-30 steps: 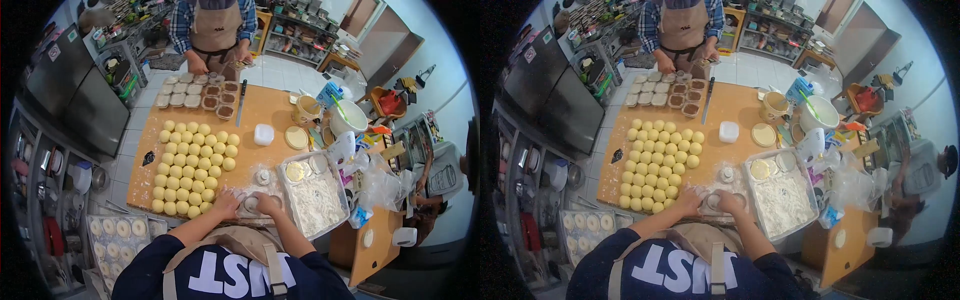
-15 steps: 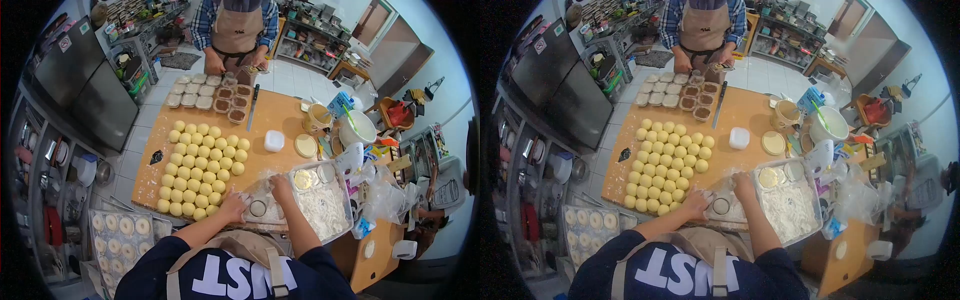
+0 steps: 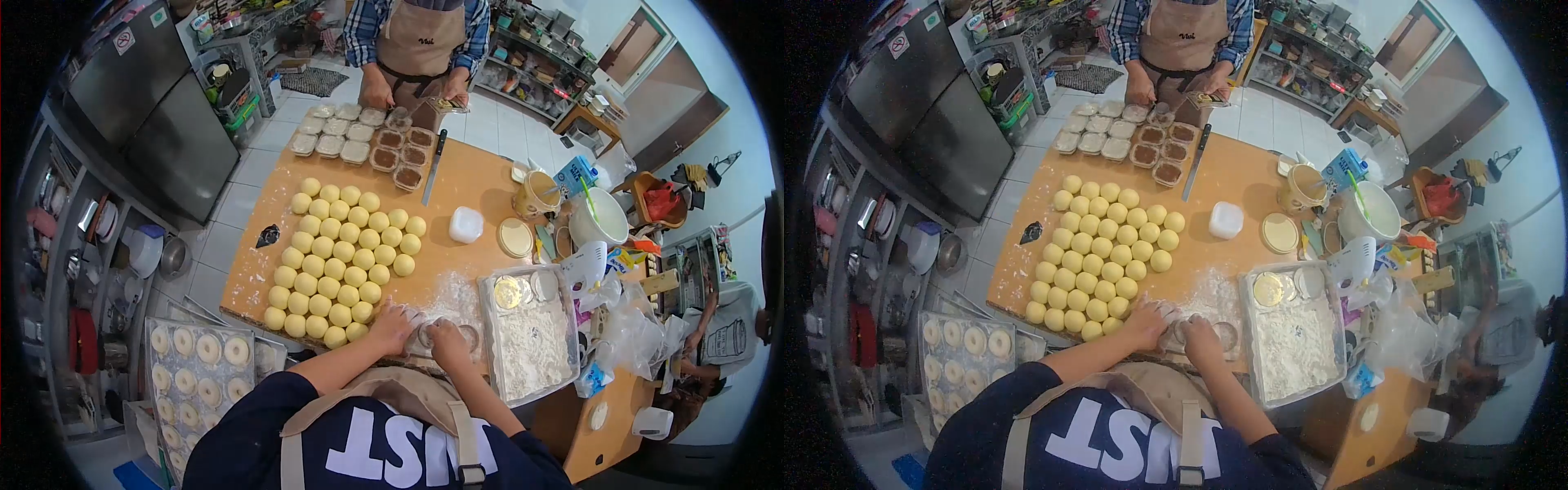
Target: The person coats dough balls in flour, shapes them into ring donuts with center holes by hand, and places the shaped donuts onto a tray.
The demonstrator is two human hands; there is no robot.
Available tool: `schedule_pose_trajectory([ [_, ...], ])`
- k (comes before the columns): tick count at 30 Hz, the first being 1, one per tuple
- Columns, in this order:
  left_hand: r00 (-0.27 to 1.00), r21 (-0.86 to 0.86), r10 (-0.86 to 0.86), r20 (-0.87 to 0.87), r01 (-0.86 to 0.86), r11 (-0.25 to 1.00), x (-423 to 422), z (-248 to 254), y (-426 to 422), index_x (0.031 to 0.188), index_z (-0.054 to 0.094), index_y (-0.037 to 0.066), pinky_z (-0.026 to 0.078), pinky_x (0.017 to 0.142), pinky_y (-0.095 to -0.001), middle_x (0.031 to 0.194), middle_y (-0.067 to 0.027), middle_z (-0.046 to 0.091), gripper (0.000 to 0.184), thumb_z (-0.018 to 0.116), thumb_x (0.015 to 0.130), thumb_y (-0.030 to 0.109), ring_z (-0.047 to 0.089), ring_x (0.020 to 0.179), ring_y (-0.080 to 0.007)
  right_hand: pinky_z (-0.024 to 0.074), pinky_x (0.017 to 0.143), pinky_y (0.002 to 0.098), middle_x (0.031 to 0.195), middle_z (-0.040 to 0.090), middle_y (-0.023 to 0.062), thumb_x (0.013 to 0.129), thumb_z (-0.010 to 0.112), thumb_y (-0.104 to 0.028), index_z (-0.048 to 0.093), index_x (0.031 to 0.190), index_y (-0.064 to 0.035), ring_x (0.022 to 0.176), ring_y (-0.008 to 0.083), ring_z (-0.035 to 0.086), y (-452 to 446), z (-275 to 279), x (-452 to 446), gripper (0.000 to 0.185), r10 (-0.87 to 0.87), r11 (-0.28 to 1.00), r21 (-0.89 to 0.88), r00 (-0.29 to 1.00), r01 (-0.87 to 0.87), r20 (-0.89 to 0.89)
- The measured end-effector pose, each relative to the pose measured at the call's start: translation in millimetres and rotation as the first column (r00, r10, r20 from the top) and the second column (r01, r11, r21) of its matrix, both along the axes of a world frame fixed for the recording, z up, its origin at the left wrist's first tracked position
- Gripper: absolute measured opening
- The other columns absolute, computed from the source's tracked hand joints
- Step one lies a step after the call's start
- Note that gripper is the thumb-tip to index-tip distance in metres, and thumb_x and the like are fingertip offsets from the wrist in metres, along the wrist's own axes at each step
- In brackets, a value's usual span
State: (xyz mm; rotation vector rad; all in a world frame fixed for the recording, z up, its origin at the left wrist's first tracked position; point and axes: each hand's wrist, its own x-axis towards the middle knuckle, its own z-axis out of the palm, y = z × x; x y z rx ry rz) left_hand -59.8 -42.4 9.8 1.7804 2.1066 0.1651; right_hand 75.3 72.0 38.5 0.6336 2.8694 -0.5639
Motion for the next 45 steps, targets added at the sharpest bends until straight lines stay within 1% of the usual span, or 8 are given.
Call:
schedule_pose_trajectory([
  [7, 0.999, -0.021, 0.018, 0.030, -0.017, 1.000, 0, -1, 0, 0.139, 0.037, 0.012, 0.019, 0.109, -0.0604, 0.132, -0.0097, 0.048, 0.099, 0.083, 0.056, 0.041, 0.041, 0.127, -0.0318, 0.0484, 0.076, 0.0459, 0.092, 0.057, 0.0210, 0.074, 0.054, 0.000, 0.064, 0.091, -0.0055, 0.089, 0.0382, 0.058, 4, -15, 7, 0.021, 0.003, 1.000, 0.012, 0.999, -0.003, -0.053],
  [10, 1.000, -0.014, 0.018, 0.021, -0.018, 1.000, -1, -5, 2, 0.138, 0.039, 0.011, 0.018, 0.108, -0.0609, 0.133, -0.0088, 0.047, 0.097, 0.083, 0.056, 0.040, 0.041, 0.126, -0.0317, 0.0484, 0.075, 0.0457, 0.091, 0.059, 0.0187, 0.072, 0.054, 0.001, 0.065, 0.089, -0.0058, 0.088, 0.0371, 0.059, 16, -12, 10, 0.021, -0.071, 0.997, -0.005, 0.972, 0.072, -0.223],
  [16, 0.999, 0.025, 0.021, 0.040, -0.022, 0.999, -1, 0, 0, 0.136, 0.041, 0.011, 0.019, 0.108, -0.0609, 0.133, -0.0078, 0.047, 0.095, 0.084, 0.055, 0.038, 0.041, 0.126, -0.0310, 0.0473, 0.077, 0.0452, 0.092, 0.058, 0.0193, 0.071, 0.053, 0.003, 0.063, 0.088, -0.0049, 0.092, 0.0368, 0.057, 8, 19, 3, 0.021, -0.095, 0.995, -0.025, 0.995, 0.094, -0.041],
  [19, 0.999, 0.003, 0.028, 0.032, -0.028, 1.000, -1, -3, -1, 0.137, 0.039, 0.014, 0.019, 0.108, -0.0619, 0.135, -0.0057, 0.045, 0.097, 0.083, 0.055, 0.039, 0.039, 0.128, -0.0298, 0.0486, 0.075, 0.0450, 0.090, 0.059, 0.0212, 0.072, 0.052, 0.003, 0.066, 0.091, -0.0063, 0.088, 0.0372, 0.059, 2, 0, 4, 0.026, -0.034, 0.999, 0.004, 0.990, 0.035, -0.137],
  [22, 0.999, -0.032, 0.025, 0.020, -0.024, 0.999, 0, -5, 1, 0.137, 0.038, 0.015, 0.019, 0.107, -0.0627, 0.137, -0.0047, 0.044, 0.096, 0.083, 0.055, 0.040, 0.038, 0.130, -0.0294, 0.0486, 0.074, 0.0451, 0.089, 0.057, 0.0226, 0.072, 0.051, 0.003, 0.066, 0.091, -0.0063, 0.088, 0.0380, 0.058, -1, -6, 1, 0.026, -0.026, 1.000, 0.007, 0.999, 0.026, -0.027],
  [40, 0.999, 0.007, 0.027, 0.045, -0.028, 1.000, 0, 1, -3, 0.137, 0.040, 0.012, 0.017, 0.108, -0.0619, 0.134, -0.0078, 0.046, 0.093, 0.081, 0.058, 0.039, 0.040, 0.128, -0.0303, 0.0474, 0.074, 0.0460, 0.089, 0.059, 0.0210, 0.068, 0.053, 0.004, 0.064, 0.086, -0.0030, 0.085, 0.0392, 0.058, 8, -16, 2, 0.022, -0.016, 0.999, -0.046, 0.989, 0.009, -0.150],
  [43, 1.000, 0.013, 0.029, 0.006, -0.029, 1.000, 0, -12, 0, 0.137, 0.041, 0.012, 0.017, 0.108, -0.0626, 0.135, -0.0081, 0.045, 0.088, 0.079, 0.061, 0.036, 0.040, 0.127, -0.0304, 0.0469, 0.075, 0.0455, 0.089, 0.060, 0.0199, 0.066, 0.054, 0.006, 0.064, 0.084, -0.0013, 0.086, 0.0392, 0.057, 21, 9, 6, 0.022, -0.170, 0.985, -0.063, 0.950, 0.159, -0.263],
  [45, 1.000, -0.013, 0.027, 0.007, -0.027, 1.000, 2, -15, 0, 0.137, 0.040, 0.013, 0.017, 0.108, -0.0621, 0.135, -0.0071, 0.045, 0.090, 0.080, 0.059, 0.036, 0.039, 0.128, -0.0298, 0.0479, 0.077, 0.0447, 0.090, 0.060, 0.0172, 0.070, 0.055, 0.001, 0.066, 0.089, -0.0054, 0.089, 0.0351, 0.058, 27, 22, 8, 0.023, -0.152, 0.988, -0.020, 0.977, 0.151, -0.152],
])
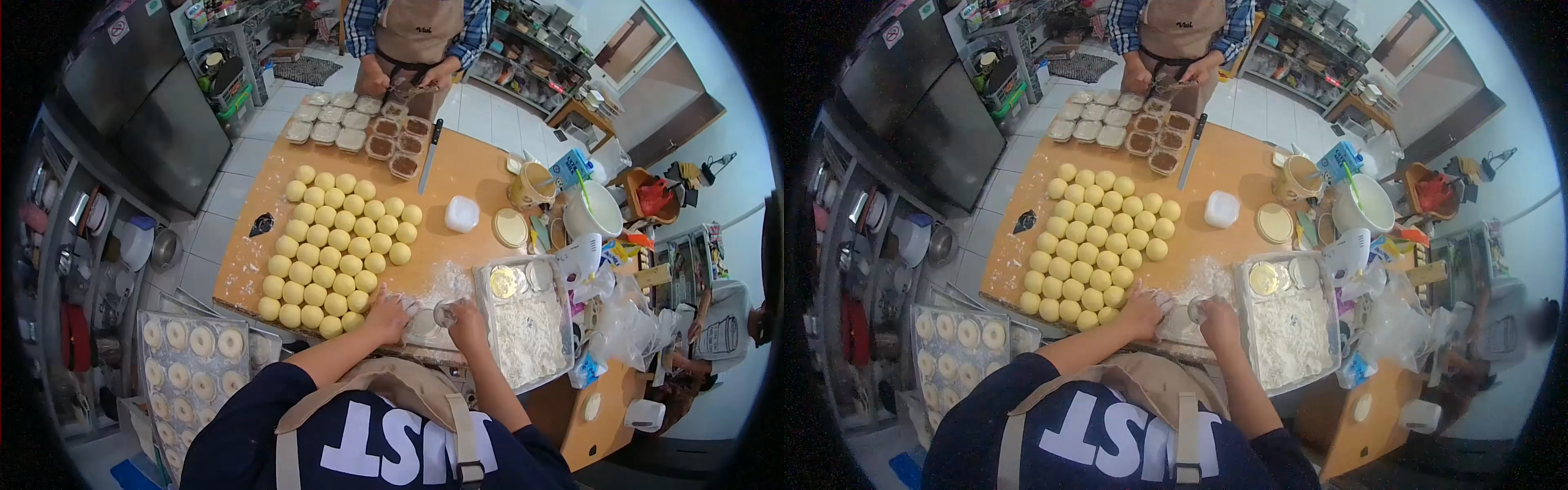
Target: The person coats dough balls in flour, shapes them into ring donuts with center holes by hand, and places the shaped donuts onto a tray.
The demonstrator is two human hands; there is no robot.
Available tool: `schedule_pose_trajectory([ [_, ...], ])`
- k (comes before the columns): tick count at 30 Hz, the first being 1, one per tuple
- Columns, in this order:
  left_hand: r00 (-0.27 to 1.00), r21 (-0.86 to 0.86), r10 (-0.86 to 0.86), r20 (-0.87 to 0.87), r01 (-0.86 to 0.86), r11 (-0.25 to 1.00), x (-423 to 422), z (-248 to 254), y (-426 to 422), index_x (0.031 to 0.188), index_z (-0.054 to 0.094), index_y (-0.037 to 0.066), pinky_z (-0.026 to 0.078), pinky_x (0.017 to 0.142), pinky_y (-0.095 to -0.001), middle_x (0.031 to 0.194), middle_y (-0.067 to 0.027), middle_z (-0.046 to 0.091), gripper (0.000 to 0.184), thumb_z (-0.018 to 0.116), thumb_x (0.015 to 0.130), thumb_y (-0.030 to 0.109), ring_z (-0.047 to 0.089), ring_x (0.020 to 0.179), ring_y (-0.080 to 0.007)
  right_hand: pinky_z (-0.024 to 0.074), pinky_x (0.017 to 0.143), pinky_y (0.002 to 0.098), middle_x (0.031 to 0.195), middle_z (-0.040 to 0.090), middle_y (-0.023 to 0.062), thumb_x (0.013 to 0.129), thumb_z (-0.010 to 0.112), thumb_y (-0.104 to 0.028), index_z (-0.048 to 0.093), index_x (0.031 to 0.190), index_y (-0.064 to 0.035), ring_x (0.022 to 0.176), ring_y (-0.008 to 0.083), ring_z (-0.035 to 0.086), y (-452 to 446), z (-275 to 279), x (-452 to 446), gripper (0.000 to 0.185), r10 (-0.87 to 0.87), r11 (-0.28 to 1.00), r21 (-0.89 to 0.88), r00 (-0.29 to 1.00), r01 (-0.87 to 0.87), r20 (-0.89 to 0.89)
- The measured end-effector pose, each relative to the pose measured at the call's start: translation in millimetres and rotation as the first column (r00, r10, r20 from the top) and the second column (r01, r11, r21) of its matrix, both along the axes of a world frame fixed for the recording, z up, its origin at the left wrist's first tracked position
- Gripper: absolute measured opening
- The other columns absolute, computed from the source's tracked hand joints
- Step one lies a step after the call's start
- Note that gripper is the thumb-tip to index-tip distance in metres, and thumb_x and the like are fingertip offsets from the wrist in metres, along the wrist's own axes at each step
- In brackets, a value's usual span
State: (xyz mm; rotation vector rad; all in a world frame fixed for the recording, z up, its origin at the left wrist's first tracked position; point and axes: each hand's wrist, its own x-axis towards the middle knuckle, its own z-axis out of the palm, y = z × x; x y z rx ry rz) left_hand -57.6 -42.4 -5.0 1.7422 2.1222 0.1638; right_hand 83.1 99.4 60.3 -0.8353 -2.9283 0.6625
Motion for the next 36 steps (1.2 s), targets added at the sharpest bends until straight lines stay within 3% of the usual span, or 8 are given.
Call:
schedule_pose_trajectory([
  [8, 0.998, -0.027, 0.034, 0.043, -0.033, 0.999, -1, 12, 1, 0.137, 0.039, 0.015, 0.018, 0.109, -0.0607, 0.138, -0.0050, 0.042, 0.099, 0.085, 0.053, 0.038, 0.038, 0.130, -0.0284, 0.0489, 0.075, 0.0441, 0.092, 0.061, 0.0191, 0.069, 0.053, 0.004, 0.068, 0.090, -0.0047, 0.086, 0.0361, 0.060, -20, -39, 4, 0.027, 0.083, 0.997, -0.007, 0.996, -0.083, 0.023],
  [11, 0.999, 0.062, 0.012, 0.033, -0.014, 0.998, -2, 9, -2, 0.133, 0.045, 0.014, 0.015, 0.108, -0.0636, 0.131, -0.0074, 0.048, 0.076, 0.075, 0.065, 0.031, 0.041, 0.126, -0.0297, 0.0493, 0.074, 0.0444, 0.092, 0.060, 0.0188, 0.069, 0.053, 0.003, 0.068, 0.088, -0.0048, 0.086, 0.0355, 0.060, -23, -39, -2, 0.025, 0.102, 0.995, -0.001, 0.993, -0.102, 0.062],
  [14, 0.999, 0.078, 0.032, -0.011, -0.031, 0.996, 0, -7, 1, 0.135, 0.042, 0.015, 0.021, 0.107, -0.0626, 0.134, -0.0039, 0.046, 0.093, 0.084, 0.054, 0.034, 0.042, 0.126, -0.0277, 0.0497, 0.073, 0.0447, 0.091, 0.060, 0.0191, 0.069, 0.053, 0.003, 0.067, 0.087, -0.0048, 0.087, 0.0356, 0.060, -26, -32, -6, 0.024, 0.134, 0.990, 0.026, 0.982, -0.139, 0.130],
  [20, 0.999, 0.077, 0.032, 0.025, -0.034, 0.996, 0, 3, 0, 0.132, 0.046, 0.015, 0.019, 0.107, -0.0626, 0.130, -0.0061, 0.049, 0.080, 0.079, 0.060, 0.029, 0.042, 0.126, -0.0296, 0.0502, 0.073, 0.0443, 0.091, 0.059, 0.0203, 0.070, 0.053, 0.003, 0.066, 0.087, -0.0056, 0.087, 0.0364, 0.060, -30, -37, -7, 0.023, 0.126, 0.991, 0.034, 0.986, -0.131, 0.112],
  [26, 1.000, -0.003, 0.010, 0.009, -0.010, 1.000, -1, 13, -1, 0.136, 0.041, 0.016, 0.017, 0.108, -0.0625, 0.137, -0.0031, 0.044, 0.094, 0.083, 0.056, 0.040, 0.040, 0.128, -0.0264, 0.0492, 0.075, 0.0452, 0.090, 0.060, 0.0211, 0.068, 0.055, 0.002, 0.066, 0.090, -0.0040, 0.088, 0.0389, 0.059, -22, -40, -4, 0.025, 0.133, 0.991, 0.020, 0.987, -0.135, 0.089],
  [29, 1.000, -0.054, 0.019, -0.008, -0.020, 0.998, 0, 11, 1, 0.138, 0.039, 0.017, 0.015, 0.109, -0.0624, 0.139, -0.0029, 0.042, 0.096, 0.083, 0.056, 0.043, 0.038, 0.130, -0.0260, 0.0489, 0.077, 0.0435, 0.094, 0.061, 0.0209, 0.067, 0.058, 0.002, 0.066, 0.092, -0.0031, 0.090, 0.0387, 0.059, -6, -9, -1, 0.027, 0.012, 0.995, -0.097, 0.988, -0.027, -0.151],
  [33, 1.000, -0.111, -0.006, -0.015, 0.004, 0.994, -1, 16, 3, 0.139, 0.037, 0.017, 0.015, 0.109, -0.0626, 0.140, -0.0030, 0.041, 0.099, 0.083, 0.056, 0.044, 0.037, 0.131, -0.0260, 0.0490, 0.077, 0.0420, 0.092, 0.064, 0.0201, 0.065, 0.058, 0.002, 0.068, 0.088, -0.0049, 0.088, 0.0389, 0.059, 11, -4, 5, 0.026, -0.034, 0.999, -0.011, 0.993, 0.033, -0.110],
  [36, 1.000, -0.090, 0.002, -0.019, -0.004, 0.996, -1, 11, 2, 0.139, 0.036, 0.016, 0.015, 0.109, -0.0630, 0.140, -0.0033, 0.041, 0.099, 0.082, 0.056, 0.045, 0.037, 0.131, -0.0263, 0.0492, 0.075, 0.0438, 0.088, 0.063, 0.0204, 0.066, 0.057, 0.001, 0.068, 0.088, -0.0061, 0.083, 0.0386, 0.060, 7, -35, 12, 0.026, 0.081, 0.997, 0.002, 0.996, -0.081, -0.036],
])
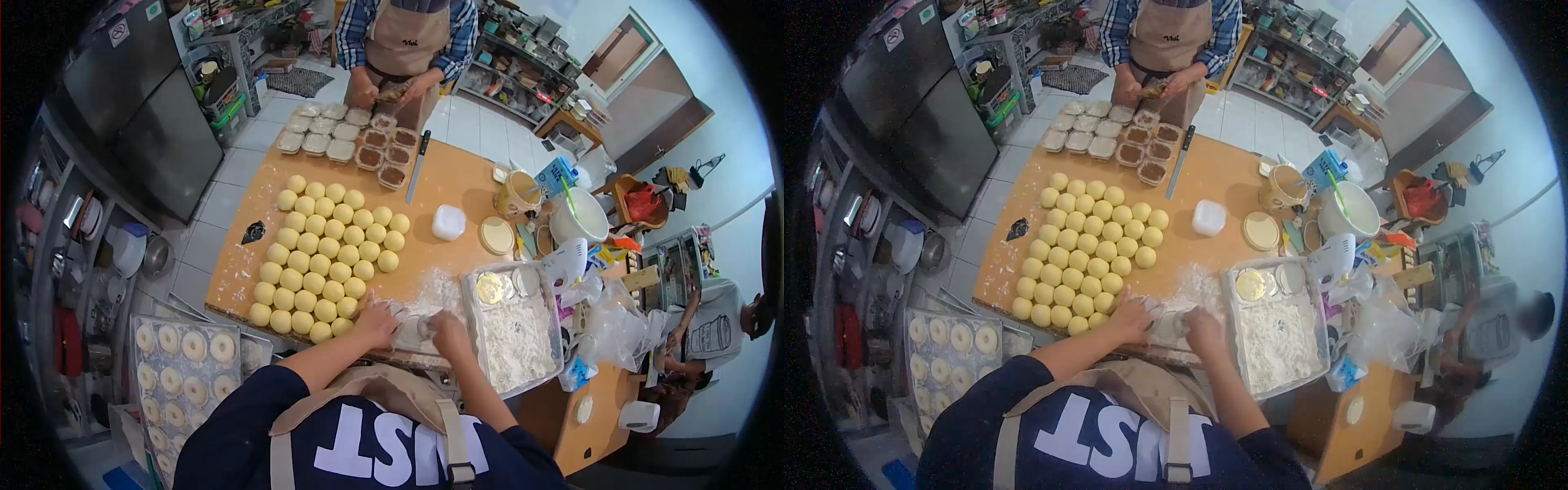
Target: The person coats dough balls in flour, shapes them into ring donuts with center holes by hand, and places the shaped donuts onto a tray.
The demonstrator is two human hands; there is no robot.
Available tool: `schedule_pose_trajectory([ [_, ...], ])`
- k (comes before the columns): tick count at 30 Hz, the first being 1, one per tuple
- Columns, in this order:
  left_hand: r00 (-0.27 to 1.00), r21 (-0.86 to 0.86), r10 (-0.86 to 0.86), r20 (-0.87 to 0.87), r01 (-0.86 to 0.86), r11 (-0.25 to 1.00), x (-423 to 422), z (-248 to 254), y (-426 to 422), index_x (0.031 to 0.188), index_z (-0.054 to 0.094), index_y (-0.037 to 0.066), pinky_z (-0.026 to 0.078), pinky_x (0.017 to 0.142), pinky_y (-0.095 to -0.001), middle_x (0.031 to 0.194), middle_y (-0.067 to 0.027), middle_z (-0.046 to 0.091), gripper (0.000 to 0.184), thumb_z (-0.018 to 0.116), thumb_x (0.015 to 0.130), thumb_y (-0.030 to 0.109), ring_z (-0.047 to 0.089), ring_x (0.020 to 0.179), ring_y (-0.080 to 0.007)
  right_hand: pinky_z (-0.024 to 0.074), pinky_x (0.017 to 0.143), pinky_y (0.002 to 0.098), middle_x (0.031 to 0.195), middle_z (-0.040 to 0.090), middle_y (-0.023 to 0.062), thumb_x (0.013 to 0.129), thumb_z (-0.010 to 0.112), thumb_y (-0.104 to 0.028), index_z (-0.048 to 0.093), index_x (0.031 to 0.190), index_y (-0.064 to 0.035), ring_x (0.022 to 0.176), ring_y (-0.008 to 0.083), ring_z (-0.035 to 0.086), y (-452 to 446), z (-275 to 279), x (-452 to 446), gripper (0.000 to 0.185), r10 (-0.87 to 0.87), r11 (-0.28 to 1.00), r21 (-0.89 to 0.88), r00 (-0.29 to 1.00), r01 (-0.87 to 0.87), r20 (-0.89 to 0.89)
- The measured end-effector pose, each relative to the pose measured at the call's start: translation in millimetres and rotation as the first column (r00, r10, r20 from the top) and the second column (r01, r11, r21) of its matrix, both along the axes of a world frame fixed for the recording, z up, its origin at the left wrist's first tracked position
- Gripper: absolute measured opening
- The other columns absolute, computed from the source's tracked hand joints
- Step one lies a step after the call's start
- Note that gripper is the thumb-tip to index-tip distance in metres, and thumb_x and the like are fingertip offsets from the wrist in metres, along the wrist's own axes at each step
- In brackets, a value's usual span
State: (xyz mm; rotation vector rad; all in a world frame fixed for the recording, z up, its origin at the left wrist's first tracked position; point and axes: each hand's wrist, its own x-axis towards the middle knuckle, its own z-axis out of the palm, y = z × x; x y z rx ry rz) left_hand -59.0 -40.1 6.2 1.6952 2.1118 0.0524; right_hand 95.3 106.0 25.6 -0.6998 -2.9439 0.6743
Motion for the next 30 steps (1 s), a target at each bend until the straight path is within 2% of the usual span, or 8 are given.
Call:
schedule_pose_trajectory([
  [3, 1.000, 0.031, -0.004, -0.005, 0.004, 1.000, 1, -2, -2, 0.139, 0.037, 0.016, 0.014, 0.108, -0.0637, 0.140, -0.0046, 0.042, 0.098, 0.082, 0.057, 0.045, 0.037, 0.131, -0.0272, 0.0491, 0.073, 0.0456, 0.085, 0.062, 0.0212, 0.065, 0.055, 0.001, 0.068, 0.085, -0.0068, 0.081, 0.0376, 0.060, -22, 26, -10, 0.025, 0.040, 0.999, 0.033, 0.995, -0.044, 0.088],
  [8, 0.998, 0.059, -0.013, 0.054, 0.009, 0.998, 0, -5, -2, 0.139, 0.037, 0.016, 0.012, 0.108, -0.0659, 0.140, -0.0084, 0.042, 0.095, 0.080, 0.060, 0.044, 0.036, 0.132, -0.0288, 0.0494, 0.074, 0.0450, 0.094, 0.060, 0.0197, 0.066, 0.056, 0.000, 0.065, 0.085, -0.0067, 0.087, 0.0358, 0.060, -29, 3, -12, 0.022, 0.057, 0.998, 0.006, 0.995, -0.058, 0.082],
  [11, 0.999, 0.066, -0.020, 0.028, 0.018, 0.998, 0, -2, -4, 0.139, 0.037, 0.016, 0.012, 0.107, -0.0669, 0.140, -0.0086, 0.043, 0.092, 0.080, 0.061, 0.042, 0.037, 0.132, -0.0291, 0.0497, 0.075, 0.0445, 0.094, 0.059, 0.0191, 0.068, 0.055, 0.000, 0.064, 0.084, -0.0054, 0.090, 0.0355, 0.060, -31, -1, -17, 0.019, 0.091, 0.993, 0.051, 0.975, -0.103, 0.201],
  [15, 0.999, 0.052, 0.009, 0.053, -0.012, 0.999, 0, -1, -1, 0.139, 0.037, 0.016, 0.012, 0.107, -0.0666, 0.139, -0.0087, 0.044, 0.093, 0.079, 0.061, 0.041, 0.038, 0.131, -0.0296, 0.0499, 0.075, 0.0436, 0.090, 0.058, 0.0187, 0.070, 0.055, -0.001, 0.063, 0.081, -0.0051, 0.090, 0.0347, 0.060, -37, 17, -19, 0.015, 0.060, 0.997, 0.045, 0.984, -0.068, 0.167],
  [21, 1.000, 0.097, 0.013, 0.015, -0.015, 0.995, 1, -5, -1, 0.135, 0.041, 0.018, 0.017, 0.106, -0.0659, 0.136, -0.0038, 0.045, 0.093, 0.083, 0.055, 0.039, 0.041, 0.129, -0.0274, 0.0494, 0.075, 0.0444, 0.092, 0.059, 0.0162, 0.074, 0.054, -0.004, 0.065, 0.086, -0.0081, 0.090, 0.0351, 0.059, -19, -4, -11, 0.017, 0.050, 0.999, 0.001, 0.989, -0.051, 0.137],
  [24, 1.000, 0.071, 0.007, 0.028, -0.009, 0.997, 1, 2, -2, 0.136, 0.040, 0.016, 0.018, 0.106, -0.0652, 0.136, -0.0038, 0.045, 0.094, 0.083, 0.055, 0.039, 0.040, 0.129, -0.0283, 0.0492, 0.073, 0.0444, 0.091, 0.060, 0.0170, 0.069, 0.054, 0.001, 0.064, 0.081, -0.0053, 0.086, 0.0354, 0.060, -12, 3, -8, 0.017, -0.047, 0.999, 0.003, 0.999, 0.047, 0.000],
  [27, 0.999, 0.044, 0.018, 0.039, -0.020, 0.999, 0, 1, -1, 0.136, 0.039, 0.016, 0.017, 0.107, -0.0646, 0.137, -0.0037, 0.044, 0.096, 0.084, 0.055, 0.039, 0.038, 0.130, -0.0286, 0.0494, 0.073, 0.0443, 0.091, 0.060, 0.0160, 0.070, 0.053, 0.001, 0.064, 0.082, -0.0052, 0.087, 0.0348, 0.060, -15, 16, -14, 0.018, 0.021, 0.999, 0.028, 0.987, -0.025, 0.162],
  [30, 0.999, 0.085, 0.008, 0.041, -0.011, 0.996, 0, 5, -3, 0.136, 0.039, 0.015, 0.017, 0.107, -0.0644, 0.137, -0.0037, 0.044, 0.096, 0.084, 0.054, 0.038, 0.038, 0.131, -0.0286, 0.0498, 0.074, 0.0445, 0.092, 0.059, 0.0160, 0.070, 0.053, 0.001, 0.064, 0.083, -0.0057, 0.088, 0.0348, 0.060, -24, 3, -17, 0.018, 0.061, 0.997, 0.027, 0.987, -0.066, 0.152],
])
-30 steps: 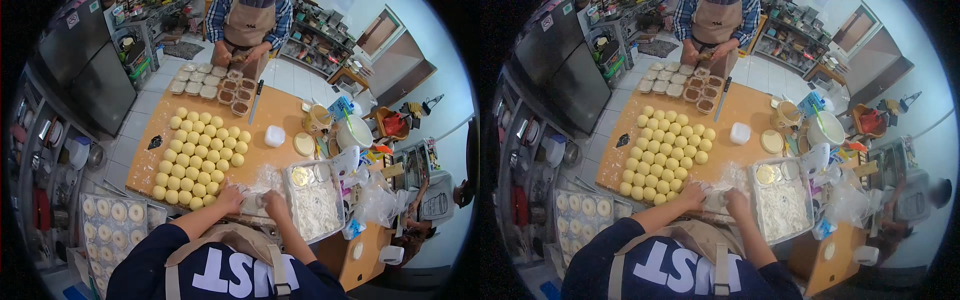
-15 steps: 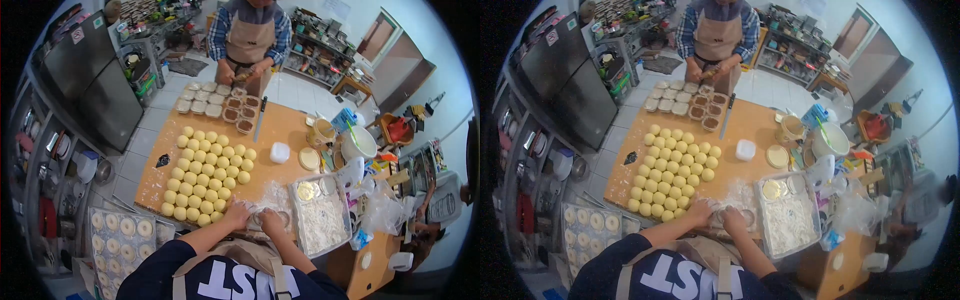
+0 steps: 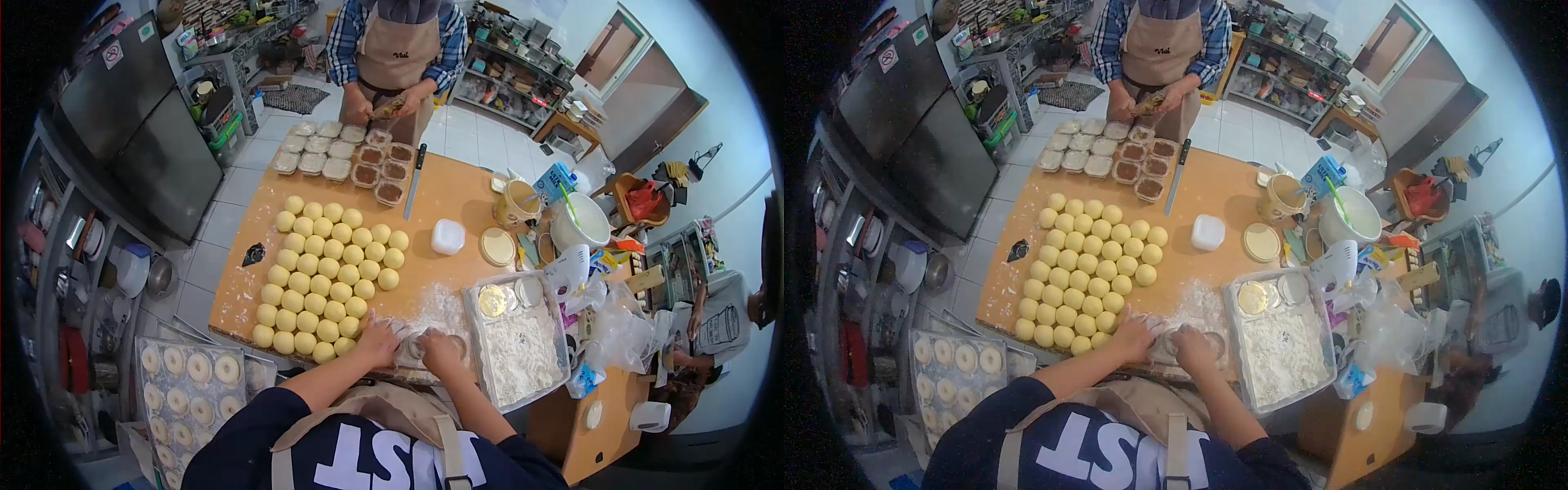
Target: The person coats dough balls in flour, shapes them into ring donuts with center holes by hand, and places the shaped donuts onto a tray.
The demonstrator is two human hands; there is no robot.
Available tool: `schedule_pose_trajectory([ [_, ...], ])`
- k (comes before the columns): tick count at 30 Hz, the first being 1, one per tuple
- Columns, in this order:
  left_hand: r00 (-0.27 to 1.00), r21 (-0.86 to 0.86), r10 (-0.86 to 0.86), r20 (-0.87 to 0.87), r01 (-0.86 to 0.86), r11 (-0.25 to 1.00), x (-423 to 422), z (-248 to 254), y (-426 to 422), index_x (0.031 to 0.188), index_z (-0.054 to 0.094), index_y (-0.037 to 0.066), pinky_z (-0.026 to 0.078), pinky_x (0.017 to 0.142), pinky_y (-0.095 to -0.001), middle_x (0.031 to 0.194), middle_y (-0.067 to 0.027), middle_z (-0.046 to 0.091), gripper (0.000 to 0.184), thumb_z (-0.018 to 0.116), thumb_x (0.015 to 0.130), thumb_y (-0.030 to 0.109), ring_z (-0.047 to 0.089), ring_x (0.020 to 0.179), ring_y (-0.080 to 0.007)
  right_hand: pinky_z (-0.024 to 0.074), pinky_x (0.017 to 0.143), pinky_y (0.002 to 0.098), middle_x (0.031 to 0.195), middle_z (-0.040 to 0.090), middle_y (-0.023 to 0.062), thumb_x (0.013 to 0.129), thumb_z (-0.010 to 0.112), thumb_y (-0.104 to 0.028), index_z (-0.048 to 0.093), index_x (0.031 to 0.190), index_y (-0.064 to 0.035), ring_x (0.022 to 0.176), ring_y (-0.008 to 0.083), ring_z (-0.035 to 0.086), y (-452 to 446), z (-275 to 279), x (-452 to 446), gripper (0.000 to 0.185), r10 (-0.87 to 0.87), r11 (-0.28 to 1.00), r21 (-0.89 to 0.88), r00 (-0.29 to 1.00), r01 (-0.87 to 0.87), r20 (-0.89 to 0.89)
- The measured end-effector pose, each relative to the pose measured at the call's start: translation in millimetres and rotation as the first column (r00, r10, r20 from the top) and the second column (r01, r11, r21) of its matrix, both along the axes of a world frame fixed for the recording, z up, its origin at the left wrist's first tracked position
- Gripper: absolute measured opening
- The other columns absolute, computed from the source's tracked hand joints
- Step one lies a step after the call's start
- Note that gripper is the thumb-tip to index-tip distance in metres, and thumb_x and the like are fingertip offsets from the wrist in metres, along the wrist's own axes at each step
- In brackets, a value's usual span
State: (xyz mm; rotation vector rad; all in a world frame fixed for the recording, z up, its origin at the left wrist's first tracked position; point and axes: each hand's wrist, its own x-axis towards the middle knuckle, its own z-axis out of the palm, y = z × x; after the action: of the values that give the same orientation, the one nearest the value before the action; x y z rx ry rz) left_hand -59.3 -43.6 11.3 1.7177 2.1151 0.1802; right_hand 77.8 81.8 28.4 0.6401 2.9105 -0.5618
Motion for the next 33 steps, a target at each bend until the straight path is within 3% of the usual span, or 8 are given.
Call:
schedule_pose_trajectory([
  [3, 1.000, 0.044, 0.018, 0.007, -0.018, 0.999, 2, -5, -2, 0.136, 0.039, 0.015, 0.017, 0.107, -0.0648, 0.136, -0.0040, 0.045, 0.097, 0.085, 0.054, 0.037, 0.039, 0.129, -0.0286, 0.0500, 0.074, 0.0447, 0.091, 0.059, 0.0164, 0.070, 0.054, 0.001, 0.063, 0.083, -0.0058, 0.089, 0.0355, 0.060, -7, 9, -3, 0.018, 0.001, 1.000, 0.010, 0.999, -0.002, 0.052],
  [9, 1.000, -0.035, 0.020, 0.009, -0.020, 0.999, 1, -5, 1, 0.136, 0.040, 0.015, 0.016, 0.107, -0.0650, 0.136, -0.0041, 0.045, 0.101, 0.086, 0.050, 0.040, 0.040, 0.129, -0.0289, 0.0501, 0.073, 0.0441, 0.091, 0.058, 0.0183, 0.070, 0.054, 0.001, 0.062, 0.082, -0.0061, 0.088, 0.0357, 0.060, -10, -5, -3, 0.016, 0.026, 0.999, 0.038, 1.000, -0.025, -0.017],
  [12, 1.000, 0.018, 0.023, 0.008, -0.023, 1.000, 2, -8, 1, 0.136, 0.040, 0.015, 0.016, 0.107, -0.0649, 0.136, -0.0036, 0.045, 0.102, 0.086, 0.049, 0.041, 0.040, 0.129, -0.0286, 0.0500, 0.073, 0.0443, 0.089, 0.058, 0.0175, 0.070, 0.055, 0.001, 0.062, 0.081, -0.0066, 0.087, 0.0356, 0.060, -11, -2, -2, 0.015, 0.026, 0.999, 0.039, 1.000, -0.026, -0.005],
  [15, 1.000, -0.036, -0.001, -0.018, 0.000, 0.999, 2, -3, 2, 0.139, 0.039, 0.015, 0.011, 0.109, -0.0640, 0.136, -0.0055, 0.045, 0.099, 0.083, 0.055, 0.043, 0.038, 0.130, -0.0285, 0.0499, 0.074, 0.0443, 0.088, 0.060, 0.0171, 0.069, 0.055, 0.001, 0.064, 0.082, -0.0061, 0.088, 0.0349, 0.060, -7, -8, -2, 0.017, 0.017, 0.999, 0.051, 1.000, -0.017, -0.014],
  [18, 1.000, -0.059, -0.021, -0.014, 0.020, 0.998, 1, -4, 3, 0.139, 0.038, 0.015, 0.011, 0.109, -0.0644, 0.138, -0.0048, 0.044, 0.099, 0.083, 0.055, 0.043, 0.037, 0.130, -0.0285, 0.0499, 0.075, 0.0427, 0.089, 0.062, 0.0169, 0.069, 0.055, 0.001, 0.067, 0.085, -0.0058, 0.090, 0.0337, 0.060, 12, -9, 6, 0.021, -0.023, 0.998, -0.059, 0.983, 0.012, -0.184],
  [21, 1.000, -0.049, -0.004, -0.024, 0.002, 0.999, 3, -8, 3, 0.139, 0.039, 0.015, 0.011, 0.109, -0.0649, 0.138, -0.0040, 0.043, 0.098, 0.083, 0.056, 0.042, 0.037, 0.130, -0.0287, 0.0497, 0.077, 0.0411, 0.090, 0.063, 0.0174, 0.068, 0.055, 0.001, 0.068, 0.086, -0.0058, 0.092, 0.0328, 0.060, 21, 21, 3, 0.023, -0.162, 0.986, -0.056, 0.974, 0.155, -0.161],
  [28, 1.000, -0.027, 0.000, -0.006, -0.001, 1.000, 2, -5, 0, 0.138, 0.039, 0.015, 0.013, 0.108, -0.0649, 0.139, -0.0031, 0.042, 0.098, 0.083, 0.055, 0.041, 0.037, 0.131, -0.0285, 0.0494, 0.077, 0.0433, 0.091, 0.060, 0.0154, 0.070, 0.055, 0.000, 0.066, 0.085, -0.0070, 0.091, 0.0331, 0.060, 1, 15, -3, 0.020, 0.028, 0.999, 0.017, 0.997, -0.029, 0.070],
  [33, 1.000, -0.047, 0.010, 0.003, -0.010, 0.999, 1, -2, 1, 0.138, 0.039, 0.016, 0.015, 0.108, -0.0642, 0.141, -0.0026, 0.040, 0.098, 0.084, 0.054, 0.039, 0.037, 0.131, -0.0284, 0.0494, 0.076, 0.0445, 0.092, 0.059, 0.0164, 0.071, 0.054, 0.001, 0.064, 0.083, -0.0056, 0.091, 0.0343, 0.060, -4, 5, -7, 0.017, 0.037, 0.999, 0.000, 0.998, -0.037, 0.051],
])
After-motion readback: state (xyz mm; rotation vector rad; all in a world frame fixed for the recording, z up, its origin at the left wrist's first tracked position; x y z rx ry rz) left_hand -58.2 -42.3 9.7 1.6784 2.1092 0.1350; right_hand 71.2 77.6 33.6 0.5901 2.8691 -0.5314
